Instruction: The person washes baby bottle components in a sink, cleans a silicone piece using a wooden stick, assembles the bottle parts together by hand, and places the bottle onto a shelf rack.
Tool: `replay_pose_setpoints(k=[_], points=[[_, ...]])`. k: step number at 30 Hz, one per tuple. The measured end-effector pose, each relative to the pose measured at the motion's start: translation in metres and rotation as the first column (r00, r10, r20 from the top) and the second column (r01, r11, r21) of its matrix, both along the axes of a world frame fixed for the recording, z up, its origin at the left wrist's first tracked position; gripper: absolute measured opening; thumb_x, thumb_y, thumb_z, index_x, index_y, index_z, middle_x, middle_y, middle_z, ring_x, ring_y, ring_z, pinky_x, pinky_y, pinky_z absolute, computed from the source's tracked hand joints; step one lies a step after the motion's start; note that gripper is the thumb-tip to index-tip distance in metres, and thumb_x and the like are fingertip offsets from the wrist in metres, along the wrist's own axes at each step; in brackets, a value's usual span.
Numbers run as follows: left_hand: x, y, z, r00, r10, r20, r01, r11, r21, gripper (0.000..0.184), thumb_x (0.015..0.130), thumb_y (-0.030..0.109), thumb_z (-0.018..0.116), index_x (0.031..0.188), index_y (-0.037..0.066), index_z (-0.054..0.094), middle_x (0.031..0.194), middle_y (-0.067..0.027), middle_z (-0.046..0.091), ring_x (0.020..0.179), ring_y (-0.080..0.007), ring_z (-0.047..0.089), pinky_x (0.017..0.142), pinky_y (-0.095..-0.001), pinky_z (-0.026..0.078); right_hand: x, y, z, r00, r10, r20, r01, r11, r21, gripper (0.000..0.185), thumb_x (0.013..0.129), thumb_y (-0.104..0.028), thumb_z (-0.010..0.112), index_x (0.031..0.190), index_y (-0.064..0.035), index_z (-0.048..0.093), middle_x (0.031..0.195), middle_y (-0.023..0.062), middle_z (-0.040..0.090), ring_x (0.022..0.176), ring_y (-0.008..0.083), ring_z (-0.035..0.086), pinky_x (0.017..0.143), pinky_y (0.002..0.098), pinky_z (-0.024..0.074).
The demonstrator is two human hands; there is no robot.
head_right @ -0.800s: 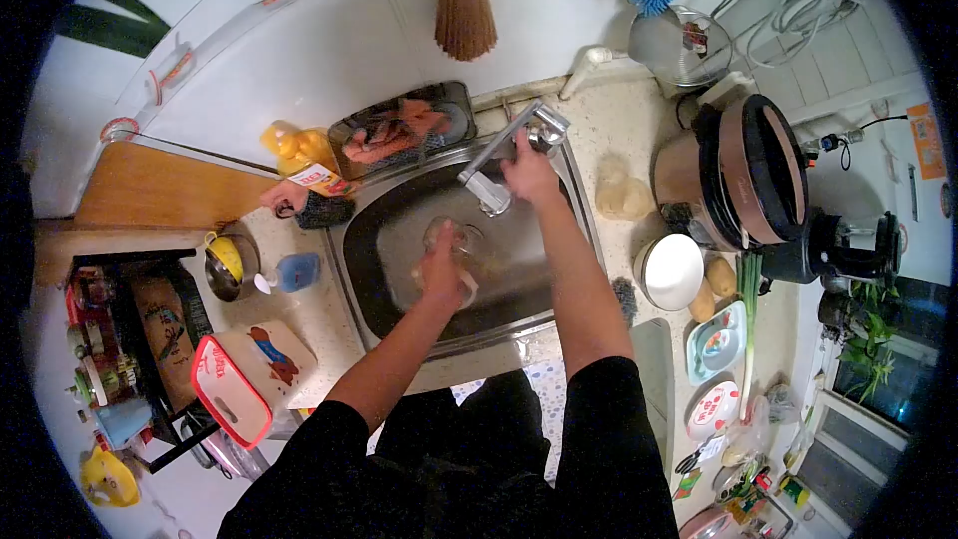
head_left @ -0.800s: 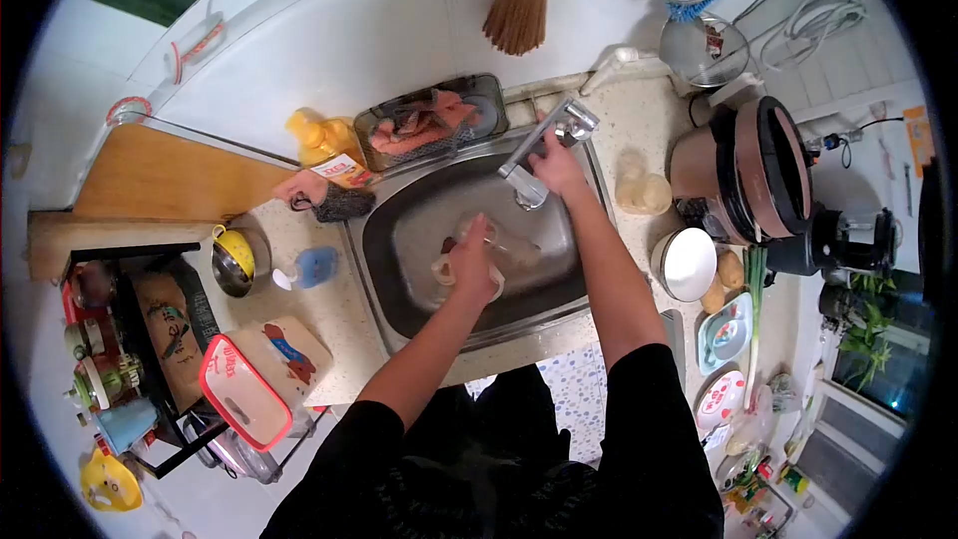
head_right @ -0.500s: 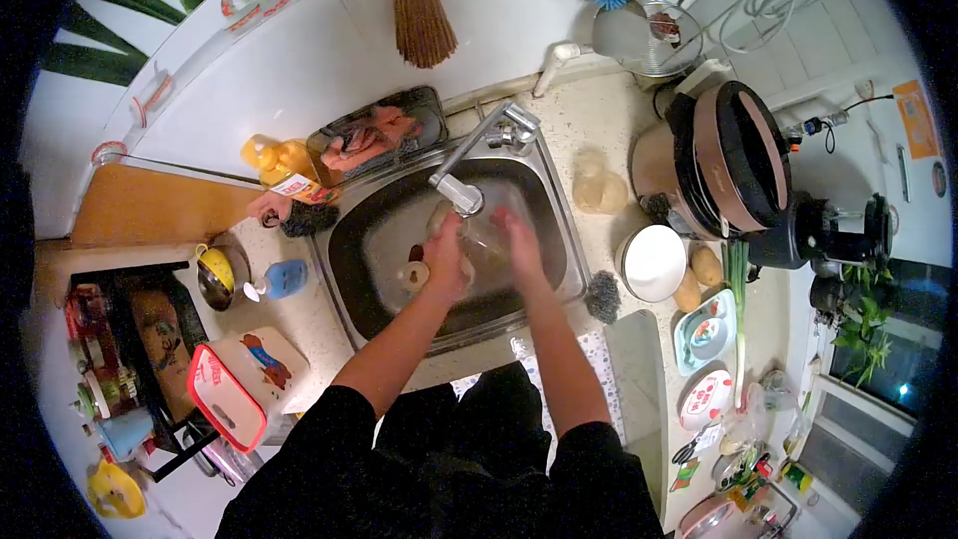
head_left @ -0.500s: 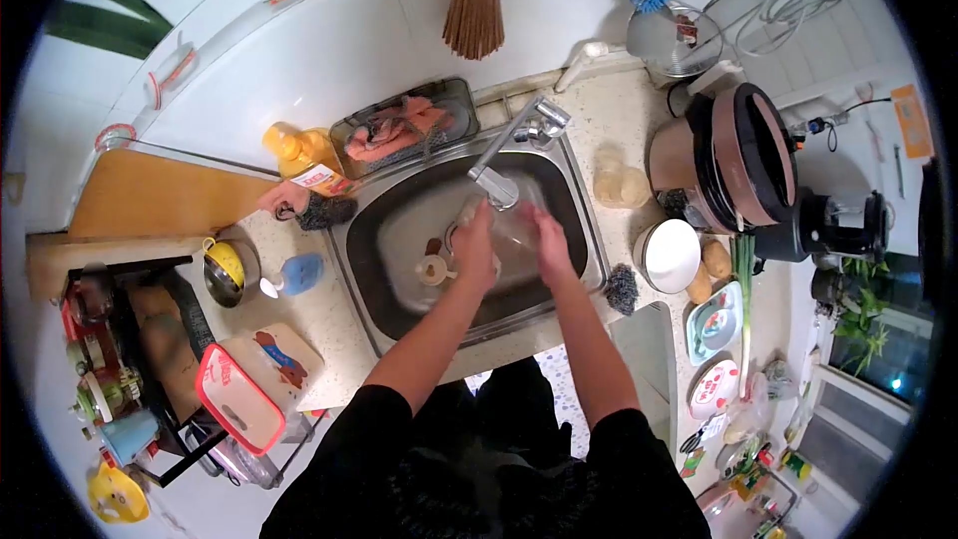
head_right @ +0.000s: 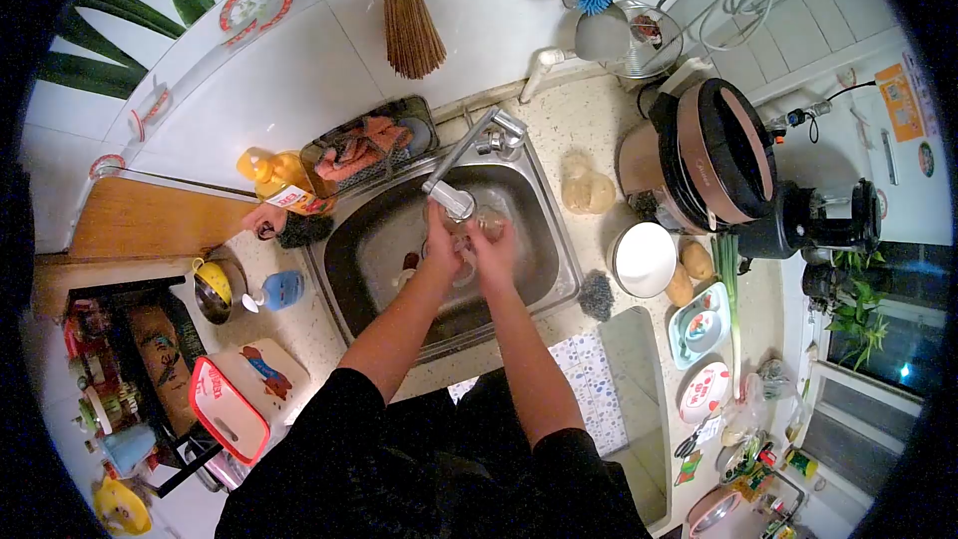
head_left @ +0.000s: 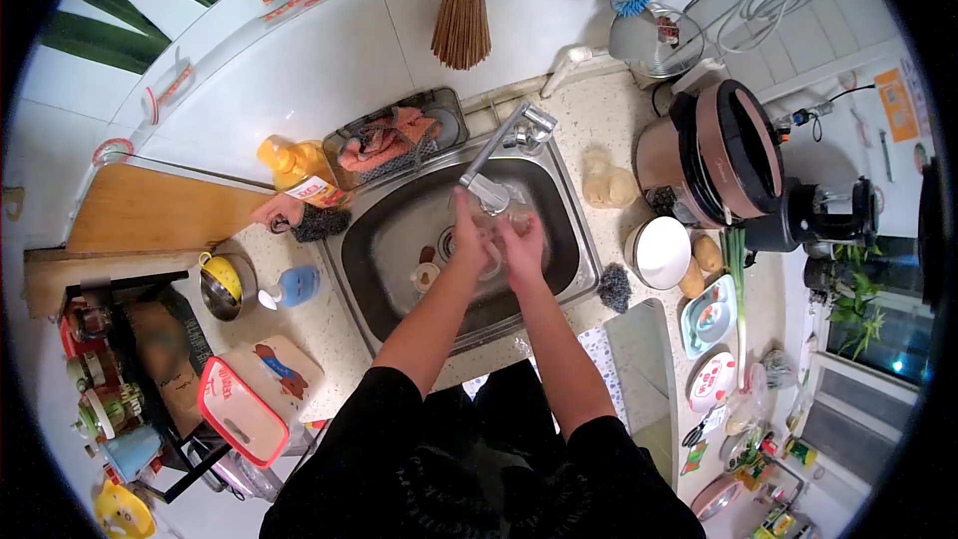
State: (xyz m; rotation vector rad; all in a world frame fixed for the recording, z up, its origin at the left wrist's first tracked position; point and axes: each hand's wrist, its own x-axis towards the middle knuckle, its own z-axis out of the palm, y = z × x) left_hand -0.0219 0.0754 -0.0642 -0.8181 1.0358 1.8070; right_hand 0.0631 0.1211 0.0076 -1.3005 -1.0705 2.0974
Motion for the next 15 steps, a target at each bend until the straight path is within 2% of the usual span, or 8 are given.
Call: replay_pose_setpoints(k=[2,4,5,6,8,11,12,15], points=[[-0.002,-0.014,0.020,0.999,-0.017,0.030,0.019,0.997,-0.070,0.068,0.094,0.068,0.045,0.121,0.008,0.061,0.110,-0.0092,0.064,0.086,-0.0260,0.062,0.069,-0.0453,0.052,-0.005,-0.002,-0.005,1.000,0.001,0.002,-0.001,0.997,0.075,0.045,0.087,-0.007,0.074,0.125,-0.0085,0.049,0.112,0.0043,0.062,0.102,0.0143,0.060,0.087,0.0303,0.0517],[-0.004,-0.030,0.016,0.989,-0.080,0.128,0.096,0.988,-0.124,0.061,0.096,0.062,0.047,0.122,0.008,0.060,0.108,-0.0080,0.064,0.081,-0.0251,0.060,0.063,-0.0418,0.050,-0.006,0.004,-0.041,0.999,0.047,0.014,-0.049,0.949,0.313,0.051,0.084,-0.004,0.076,0.127,-0.0082,0.050,0.114,0.0037,0.061,0.104,0.0142,0.059,0.089,0.0305,0.0508],[-0.001,-0.039,0.008,0.988,-0.096,0.125,0.113,0.983,-0.141,0.056,0.096,0.059,0.051,0.122,0.009,0.059,0.108,-0.0078,0.064,0.083,-0.0240,0.060,0.061,-0.0390,0.049,-0.006,0.006,-0.053,0.997,0.069,0.024,-0.073,0.902,0.425,0.054,0.082,-0.002,0.077,0.128,-0.0080,0.050,0.114,0.0034,0.060,0.105,0.0142,0.058,0.090,0.0307,0.0503],[0.003,-0.049,0.000,0.986,-0.112,0.122,0.131,0.979,-0.159,0.053,0.095,0.055,0.054,0.122,0.011,0.059,0.108,-0.0076,0.063,0.084,-0.0228,0.060,0.059,-0.0363,0.048,-0.008,0.006,-0.048,0.995,0.088,0.040,-0.097,0.883,0.460,0.055,0.080,-0.002,0.079,0.128,-0.0078,0.052,0.114,0.0036,0.060,0.105,0.0148,0.058,0.091,0.0311,0.0499],[0.016,-0.071,-0.027,0.993,-0.114,0.004,0.113,0.978,-0.177,0.047,0.092,0.049,0.064,0.123,0.014,0.058,0.110,-0.0079,0.063,0.095,-0.0191,0.061,0.058,-0.0288,0.045,-0.014,0.006,-0.030,0.989,0.129,0.071,-0.147,0.837,0.528,0.059,0.076,-0.002,0.081,0.128,-0.0073,0.054,0.115,0.0040,0.060,0.106,0.0160,0.059,0.093,0.0321,0.0491],[0.014,-0.107,-0.015,0.983,-0.179,0.029,0.182,0.972,-0.151,0.031,0.096,0.035,0.062,0.118,0.014,0.058,0.107,-0.0053,0.065,0.082,-0.0209,0.063,0.052,-0.0289,0.044,-0.018,0.010,-0.026,0.961,0.168,0.221,-0.276,0.663,0.696,0.066,0.069,-0.005,0.082,0.129,-0.0044,0.056,0.120,0.0127,0.060,0.115,0.0281,0.058,0.098,0.0392,0.0465],[0.015,-0.112,-0.012,0.983,-0.171,-0.059,0.159,0.972,-0.170,0.022,0.096,0.031,0.062,0.112,0.015,0.058,0.101,-0.0025,0.065,0.072,-0.0207,0.062,0.046,-0.0282,0.040,-0.019,0.011,-0.025,0.958,0.166,0.235,-0.287,0.630,0.722,0.066,0.068,-0.006,0.082,0.129,-0.0041,0.056,0.119,0.0133,0.060,0.114,0.0292,0.058,0.098,0.0394,0.0466],[0.012,-0.128,-0.003,0.994,-0.110,-0.016,0.107,0.983,-0.152,0.014,0.098,0.028,0.061,0.107,0.018,0.057,0.101,-0.0023,0.064,0.072,-0.0208,0.061,0.045,-0.0272,0.039,-0.022,0.013,-0.023,0.947,0.161,0.279,-0.321,0.551,0.770,0.068,0.066,-0.008,0.082,0.129,-0.0039,0.057,0.118,0.0144,0.059,0.112,0.0317,0.059,0.097,0.0403,0.0470]])
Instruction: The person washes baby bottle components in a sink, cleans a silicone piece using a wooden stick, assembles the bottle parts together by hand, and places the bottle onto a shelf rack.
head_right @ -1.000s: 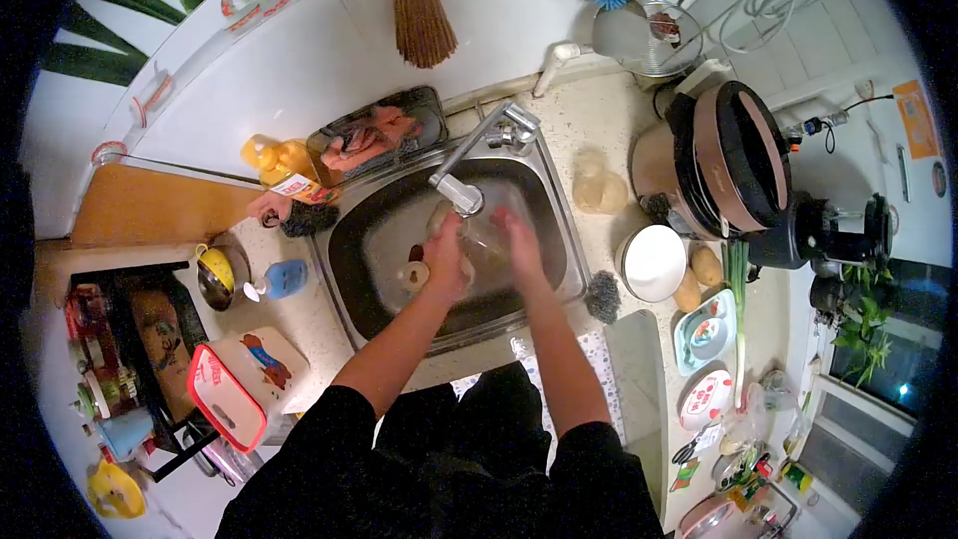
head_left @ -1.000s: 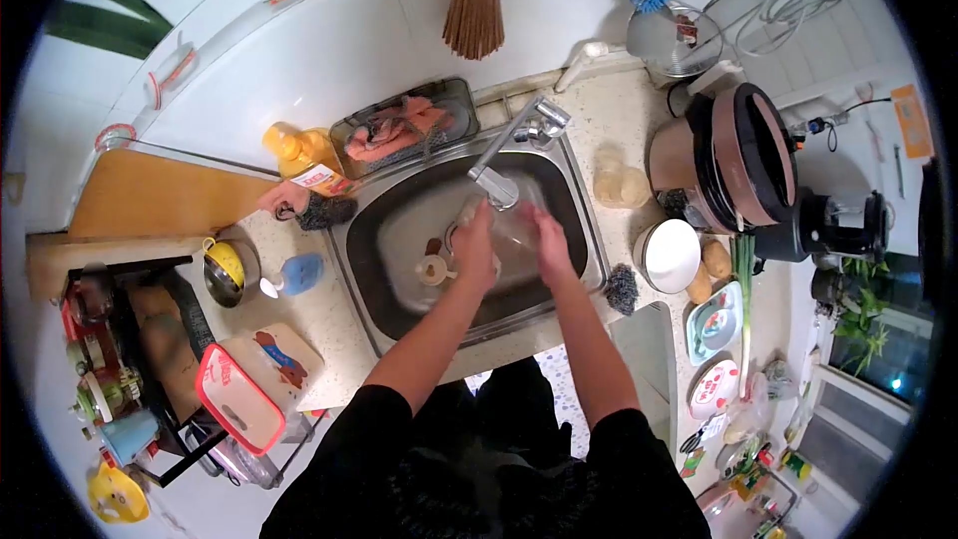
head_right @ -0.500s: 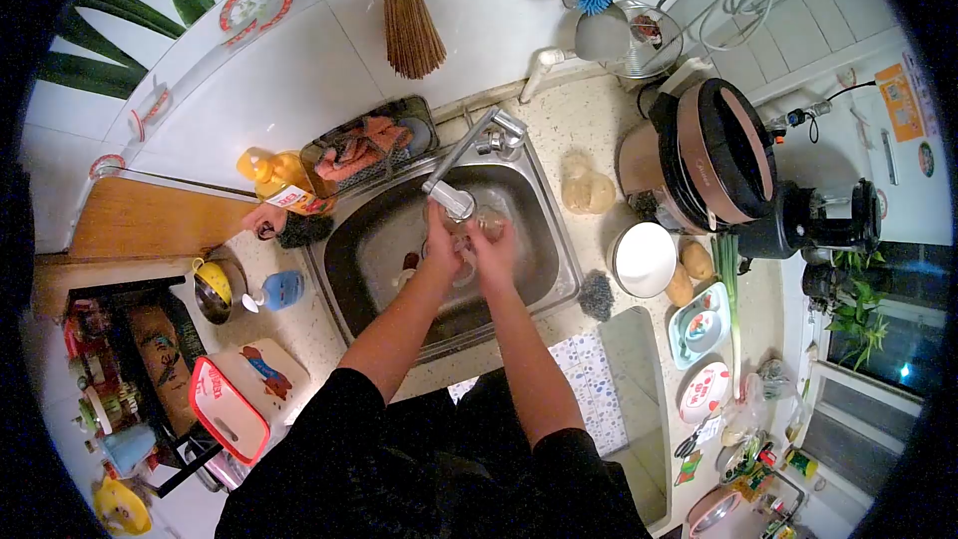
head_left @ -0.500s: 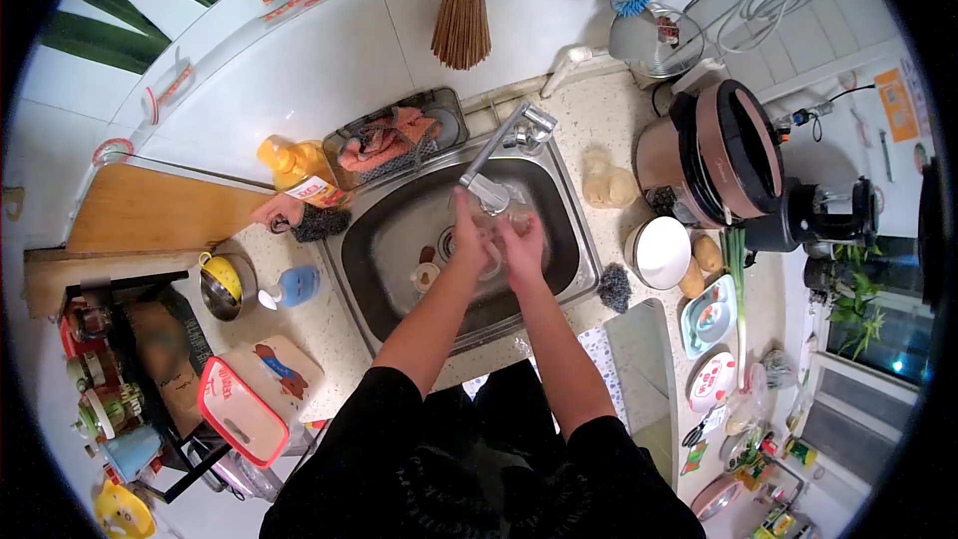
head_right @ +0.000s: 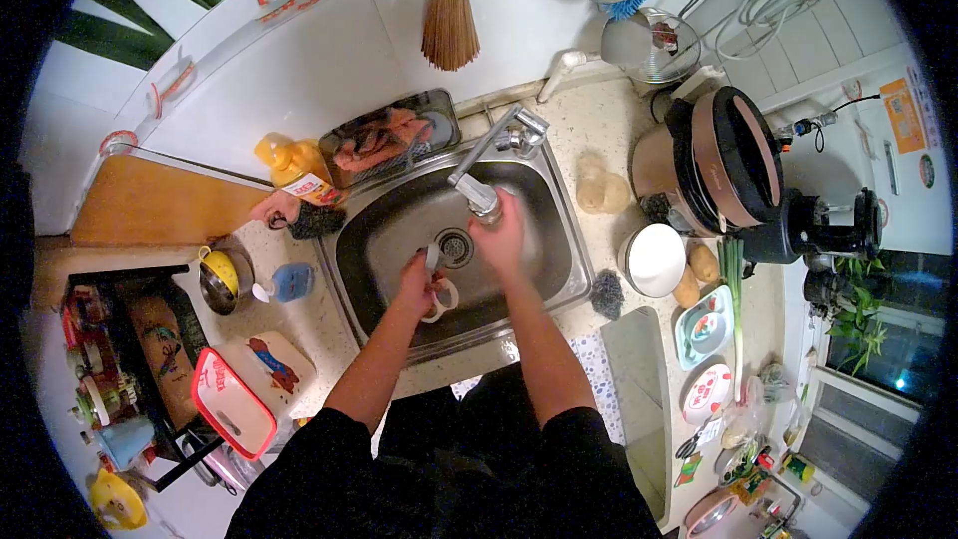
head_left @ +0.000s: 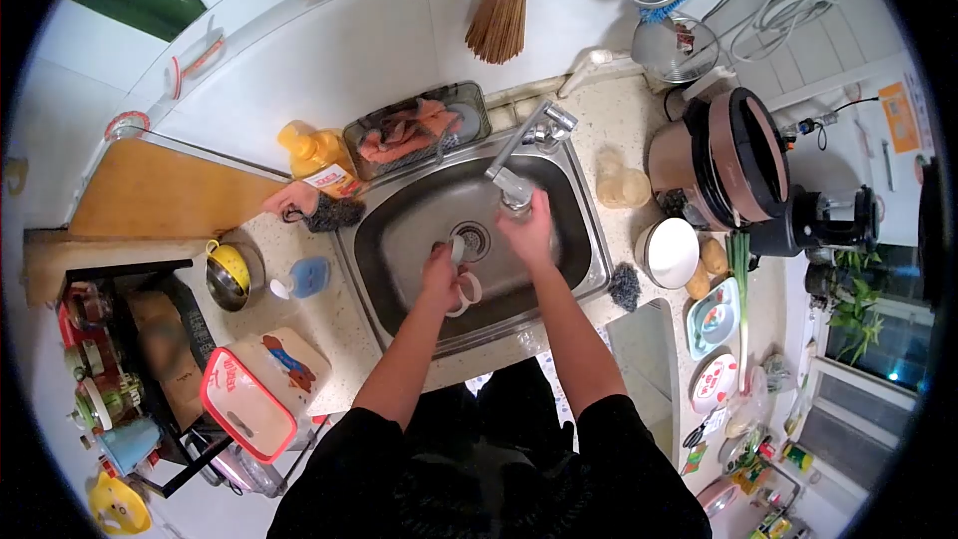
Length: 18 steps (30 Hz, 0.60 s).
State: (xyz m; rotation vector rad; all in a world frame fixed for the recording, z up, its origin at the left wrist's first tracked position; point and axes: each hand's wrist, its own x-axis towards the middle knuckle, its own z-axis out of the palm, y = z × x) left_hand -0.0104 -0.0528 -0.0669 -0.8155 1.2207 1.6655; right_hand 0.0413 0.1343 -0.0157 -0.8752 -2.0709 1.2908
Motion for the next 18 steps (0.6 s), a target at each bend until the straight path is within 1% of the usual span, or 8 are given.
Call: replay_pose_setpoints(k=[3,6,9,11,12,14,17,18], points=[[0.004,-0.009,0.011,0.999,0.043,-0.024,-0.041,0.998,0.049,0.012,0.100,0.024,0.057,0.110,0.019,0.058,0.104,-0.0035,0.063,0.073,-0.0210,0.060,0.046,-0.0279,0.040,-0.002,0.001,-0.005,0.999,0.018,0.044,-0.019,1.000,0.016,0.069,0.066,-0.008,0.081,0.131,-0.0044,0.057,0.116,0.0139,0.059,0.110,0.0316,0.059,0.096,0.0405,0.0475],[0.004,-0.008,0.043,0.995,0.041,-0.095,-0.038,0.999,0.033,0.017,0.101,0.018,0.054,0.118,0.018,0.058,0.108,-0.0045,0.062,0.074,-0.0219,0.060,0.049,-0.0284,0.042,-0.005,-0.001,-0.005,0.998,0.040,0.058,-0.039,0.999,-0.012,0.070,0.067,-0.007,0.081,0.132,-0.0040,0.057,0.116,0.0130,0.058,0.110,0.0295,0.059,0.094,0.0391,0.0484],[-0.002,-0.017,0.031,0.995,-0.008,-0.101,0.031,0.973,0.227,0.025,0.100,0.014,0.054,0.125,0.015,0.057,0.113,-0.0056,0.062,0.080,-0.0235,0.062,0.054,-0.0298,0.047,-0.005,-0.002,0.002,0.999,0.033,0.035,-0.031,0.998,-0.053,0.069,0.068,-0.007,0.082,0.132,-0.0031,0.056,0.115,0.0125,0.057,0.109,0.0277,0.059,0.093,0.0378,0.0491],[0.000,-0.016,0.019,0.997,0.039,-0.069,-0.026,0.983,0.180,0.031,0.100,0.012,0.052,0.131,0.013,0.056,0.108,-0.0097,0.064,0.076,-0.0228,0.062,0.051,-0.0288,0.046,-0.006,-0.004,0.006,0.999,0.017,0.036,-0.015,0.998,-0.066,0.068,0.069,-0.008,0.083,0.131,-0.0021,0.056,0.114,0.0126,0.057,0.108,0.0264,0.059,0.092,0.0371,0.0495],[-0.001,-0.014,0.023,0.997,0.063,-0.054,-0.054,0.986,0.157,0.034,0.100,0.012,0.051,0.134,0.012,0.055,0.106,-0.0118,0.065,0.075,-0.0224,0.063,0.049,-0.0284,0.045,-0.005,-0.004,0.001,0.999,0.012,0.035,-0.010,0.999,-0.052,0.067,0.069,-0.008,0.083,0.130,-0.0016,0.056,0.114,0.0130,0.057,0.108,0.0265,0.059,0.092,0.0372,0.0495],[-0.001,-0.013,0.033,0.998,0.043,-0.051,-0.035,0.987,0.156,0.035,0.100,0.012,0.051,0.135,0.012,0.053,0.109,-0.0135,0.065,0.082,-0.0250,0.067,0.048,-0.0282,0.045,-0.003,-0.002,-0.009,0.999,0.001,0.034,0.000,1.000,-0.025,0.066,0.068,-0.008,0.084,0.127,-0.0007,0.056,0.115,0.0139,0.056,0.108,0.0267,0.059,0.093,0.0374,0.0496],[-0.002,-0.011,0.054,0.997,-0.003,-0.077,0.017,0.985,0.171,0.036,0.101,0.012,0.050,0.137,0.012,0.050,0.115,-0.0149,0.065,0.094,-0.0286,0.070,0.047,-0.0272,0.045,-0.003,0.003,-0.021,1.000,0.011,0.025,-0.011,1.000,0.015,0.062,0.069,-0.006,0.084,0.124,-0.0002,0.056,0.117,0.0132,0.059,0.110,0.0237,0.061,0.093,0.0361,0.0503],[-0.001,-0.010,0.055,0.996,-0.022,-0.090,0.038,0.983,0.179,0.036,0.101,0.012,0.050,0.137,0.012,0.050,0.117,-0.0152,0.065,0.098,-0.0297,0.070,0.047,-0.0268,0.045,-0.003,0.005,-0.025,0.999,0.026,-0.026,-0.029,0.995,-0.100,0.062,0.070,-0.005,0.083,0.125,-0.0004,0.056,0.117,0.0127,0.060,0.109,0.0227,0.061,0.092,0.0356,0.0507]])
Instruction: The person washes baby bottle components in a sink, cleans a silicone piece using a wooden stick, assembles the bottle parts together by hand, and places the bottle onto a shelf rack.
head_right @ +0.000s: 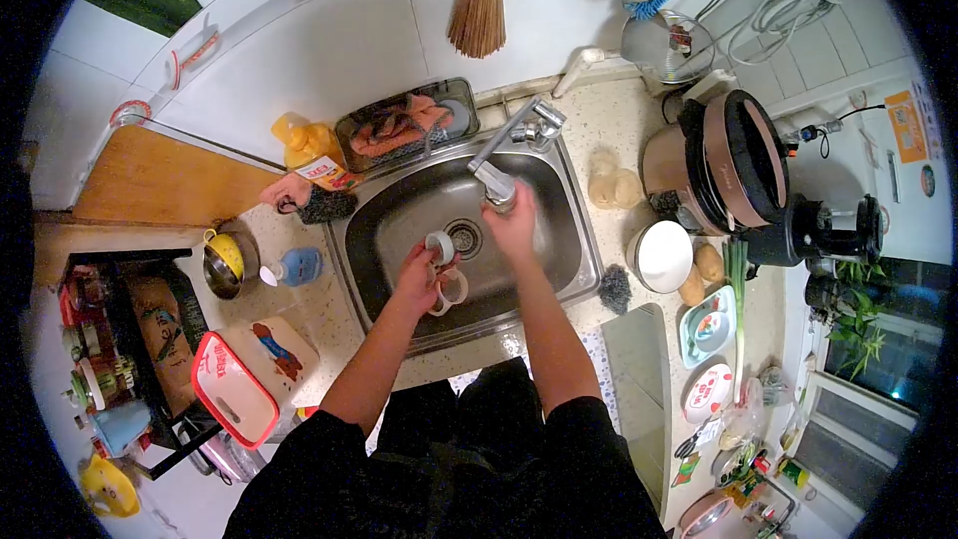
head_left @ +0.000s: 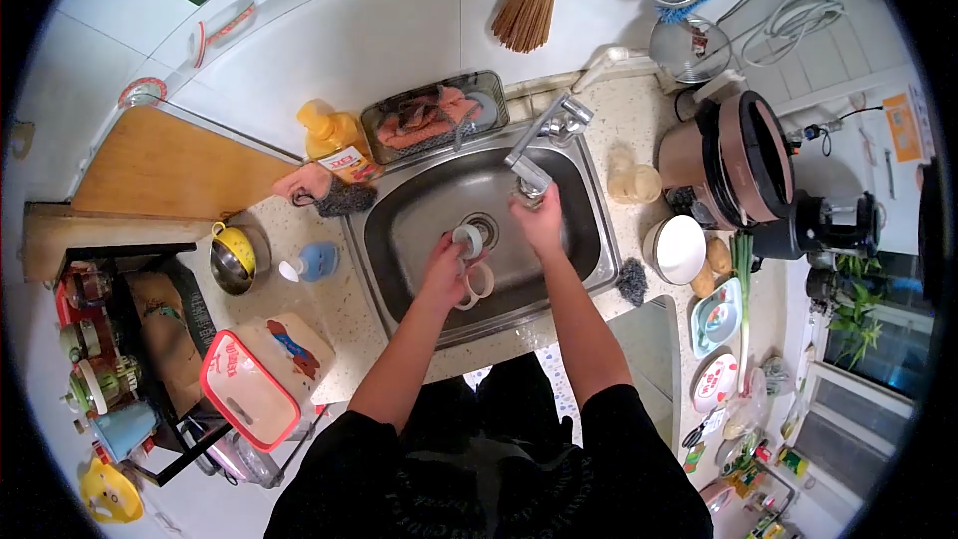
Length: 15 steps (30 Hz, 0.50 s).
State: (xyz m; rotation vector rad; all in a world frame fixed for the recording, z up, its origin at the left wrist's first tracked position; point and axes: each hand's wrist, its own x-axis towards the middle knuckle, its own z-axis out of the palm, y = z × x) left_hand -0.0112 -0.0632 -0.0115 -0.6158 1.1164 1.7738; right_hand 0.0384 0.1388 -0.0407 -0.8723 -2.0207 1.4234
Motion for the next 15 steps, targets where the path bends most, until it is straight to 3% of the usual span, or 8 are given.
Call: replay_pose_setpoints(k=[2,6,11,15], points=[[-0.001,-0.002,0.002,0.999,0.006,0.037,-0.009,0.997,0.077,0.028,0.099,0.012,0.053,0.127,0.011,0.054,0.115,-0.0116,0.067,0.099,-0.0302,0.071,0.050,-0.0274,0.046,-0.002,0.001,-0.010,0.995,0.020,-0.101,-0.043,0.972,-0.230,0.061,0.072,-0.003,0.082,0.126,-0.0007,0.054,0.118,0.0117,0.062,0.109,0.0208,0.063,0.092,0.0346,0.0514],[0.000,-0.005,-0.001,0.998,0.001,0.062,-0.009,0.992,0.128,0.023,0.099,0.013,0.053,0.121,0.012,0.057,0.117,-0.0098,0.068,0.100,-0.0298,0.071,0.046,-0.0253,0.042,-0.005,0.000,-0.006,0.993,0.025,-0.118,-0.045,0.985,-0.166,0.062,0.074,-0.001,0.080,0.129,-0.0013,0.051,0.118,0.0106,0.064,0.106,0.0188,0.064,0.092,0.0335,0.0521],[0.003,-0.008,-0.009,0.998,-0.007,0.059,-0.002,0.989,0.150,0.028,0.102,0.017,0.051,0.129,0.010,0.055,0.119,-0.0095,0.069,0.100,-0.0267,0.071,0.048,-0.0259,0.044,-0.007,-0.001,0.004,0.996,0.048,-0.079,-0.061,0.985,-0.162,0.066,0.073,-0.001,0.080,0.131,-0.0014,0.049,0.116,0.0105,0.063,0.106,0.0194,0.063,0.093,0.0338,0.0519],[0.005,-0.003,0.000,0.998,0.024,0.061,-0.032,0.992,0.122,0.031,0.103,0.019,0.049,0.131,0.007,0.054,0.120,-0.0102,0.069,0.099,-0.0250,0.070,0.050,-0.0281,0.047,-0.010,0.012,0.027,0.993,0.109,0.046,-0.111,0.993,0.033,0.076,0.069,-0.003,0.082,0.137,-0.0027,0.047,0.115,0.0156,0.066,0.107,0.0258,0.065,0.092,0.0372,0.0522]])
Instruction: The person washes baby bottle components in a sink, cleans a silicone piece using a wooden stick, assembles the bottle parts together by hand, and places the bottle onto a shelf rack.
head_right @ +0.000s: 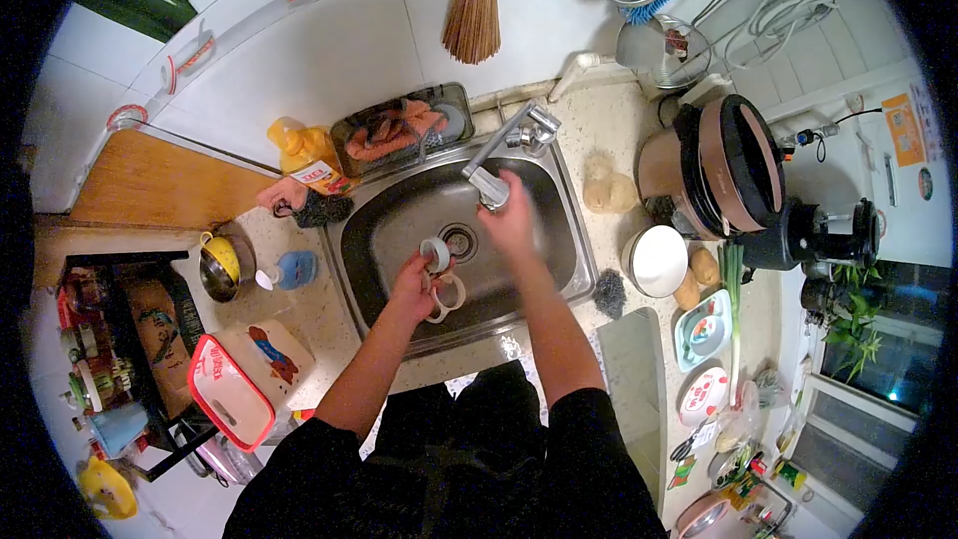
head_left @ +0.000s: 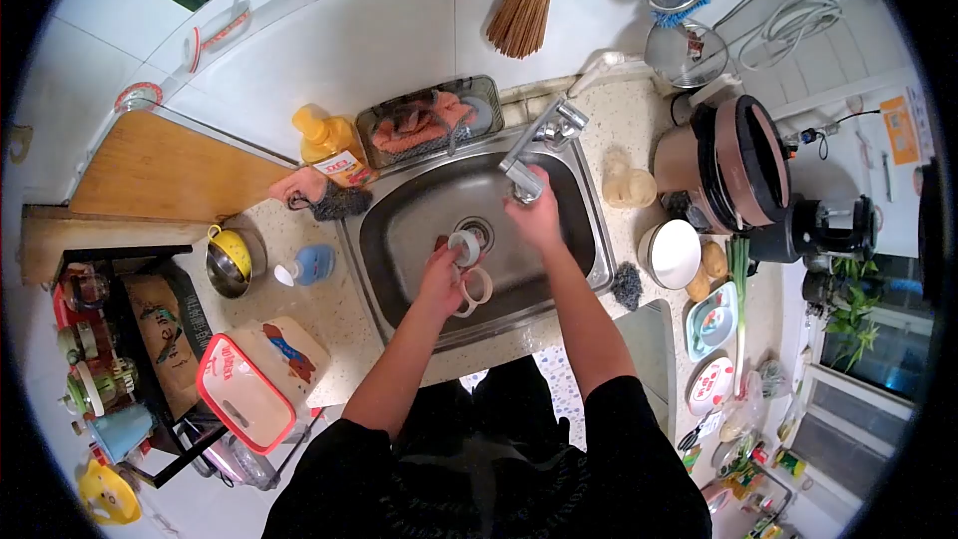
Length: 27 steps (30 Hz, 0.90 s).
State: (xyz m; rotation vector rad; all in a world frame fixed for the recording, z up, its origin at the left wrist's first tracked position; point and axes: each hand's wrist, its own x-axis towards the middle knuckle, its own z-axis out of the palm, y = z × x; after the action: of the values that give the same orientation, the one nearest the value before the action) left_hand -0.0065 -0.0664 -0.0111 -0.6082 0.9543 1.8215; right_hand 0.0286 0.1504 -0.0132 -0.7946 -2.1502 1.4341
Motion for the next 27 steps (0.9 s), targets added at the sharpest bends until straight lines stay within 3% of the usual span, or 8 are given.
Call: replay_pose_setpoints(k=[6,9,11,15,18,21,23,27], points=[[0.003,-0.009,0.000,1.000,-0.014,0.000,0.014,0.999,-0.040,0.030,0.104,0.019,0.045,0.131,0.007,0.052,0.121,-0.0126,0.068,0.103,-0.0234,0.069,0.048,-0.0242,0.045,-0.022,0.050,-0.012,0.970,0.171,0.171,-0.220,0.919,0.327,0.097,0.066,-0.013,0.082,0.151,-0.0104,0.036,0.108,0.0186,0.067,0.098,0.0403,0.063,0.084,0.0471,0.0506],[0.007,-0.012,0.008,1.000,0.013,0.011,-0.012,0.998,-0.069,0.030,0.105,0.018,0.044,0.131,0.006,0.051,0.122,-0.0133,0.067,0.103,-0.0236,0.069,0.048,-0.0218,0.044,-0.042,0.069,-0.025,0.935,0.171,0.311,-0.234,0.956,0.177,0.102,0.067,-0.016,0.082,0.155,-0.0137,0.031,0.104,0.0186,0.067,0.096,0.0391,0.064,0.081,0.0460,0.0510],[0.010,-0.020,0.008,1.000,0.006,0.022,-0.006,1.000,-0.021,0.031,0.104,0.016,0.046,0.133,0.006,0.049,0.124,-0.0138,0.065,0.108,-0.0271,0.068,0.058,-0.0250,0.051,-0.045,0.070,-0.014,0.964,0.038,0.263,-0.077,0.987,0.140,0.102,0.068,-0.014,0.082,0.156,-0.0138,0.029,0.102,0.0187,0.066,0.095,0.0383,0.065,0.080,0.0453,0.0513],[0.013,-0.029,0.003,0.999,-0.006,0.049,0.002,0.995,0.098,0.035,0.103,0.014,0.046,0.137,0.007,0.045,0.126,-0.0147,0.063,0.109,-0.0287,0.068,0.062,-0.0265,0.055,-0.035,0.081,-0.025,0.986,0.111,0.123,-0.124,0.987,0.105,0.099,0.071,-0.009,0.080,0.156,-0.0132,0.029,0.104,0.0192,0.066,0.094,0.0370,0.065,0.078,0.0432,0.0521],[0.015,-0.008,0.032,0.991,0.078,0.110,-0.065,0.991,-0.120,0.032,0.104,0.017,0.045,0.136,0.011,0.046,0.123,-0.0157,0.064,0.099,-0.0255,0.070,0.051,-0.0244,0.049,-0.025,0.083,-0.041,0.958,0.252,0.139,-0.266,0.960,0.090,0.093,0.077,-0.011,0.078,0.156,-0.0163,0.031,0.105,0.0112,0.064,0.086,0.0205,0.062,0.075,0.0338,0.0505],[0.012,-0.020,0.026,0.991,-0.106,0.077,0.110,0.993,-0.048,0.030,0.107,0.022,0.041,0.136,0.016,0.043,0.115,-0.0180,0.068,0.072,-0.0173,0.064,0.040,-0.0202,0.039,-0.032,0.081,-0.035,0.923,0.297,0.246,-0.321,0.945,0.065,0.089,0.080,-0.015,0.077,0.156,-0.0214,0.032,0.105,0.0097,0.064,0.085,0.0192,0.061,0.075,0.0323,0.0490],[0.011,-0.018,0.030,0.989,-0.107,0.104,0.111,0.993,-0.028,0.030,0.107,0.023,0.041,0.137,0.018,0.043,0.113,-0.0178,0.069,0.066,-0.0155,0.059,0.038,-0.0206,0.037,-0.044,0.070,0.004,0.891,0.265,0.369,-0.277,0.961,-0.020,0.089,0.077,-0.017,0.078,0.154,-0.0199,0.033,0.117,0.0181,0.066,0.099,0.0326,0.066,0.086,0.0396,0.0503],[0.012,-0.026,0.029,0.992,-0.087,0.092,0.088,0.996,-0.003,0.031,0.107,0.025,0.042,0.137,0.018,0.043,0.107,-0.0167,0.069,0.063,-0.0144,0.056,0.037,-0.0213,0.034,-0.051,0.079,-0.033,0.931,0.173,0.321,-0.179,0.984,-0.011,0.094,0.076,-0.025,0.080,0.155,-0.0254,0.030,0.106,0.0153,0.065,0.091,0.0318,0.064,0.083,0.0393,0.0511]])
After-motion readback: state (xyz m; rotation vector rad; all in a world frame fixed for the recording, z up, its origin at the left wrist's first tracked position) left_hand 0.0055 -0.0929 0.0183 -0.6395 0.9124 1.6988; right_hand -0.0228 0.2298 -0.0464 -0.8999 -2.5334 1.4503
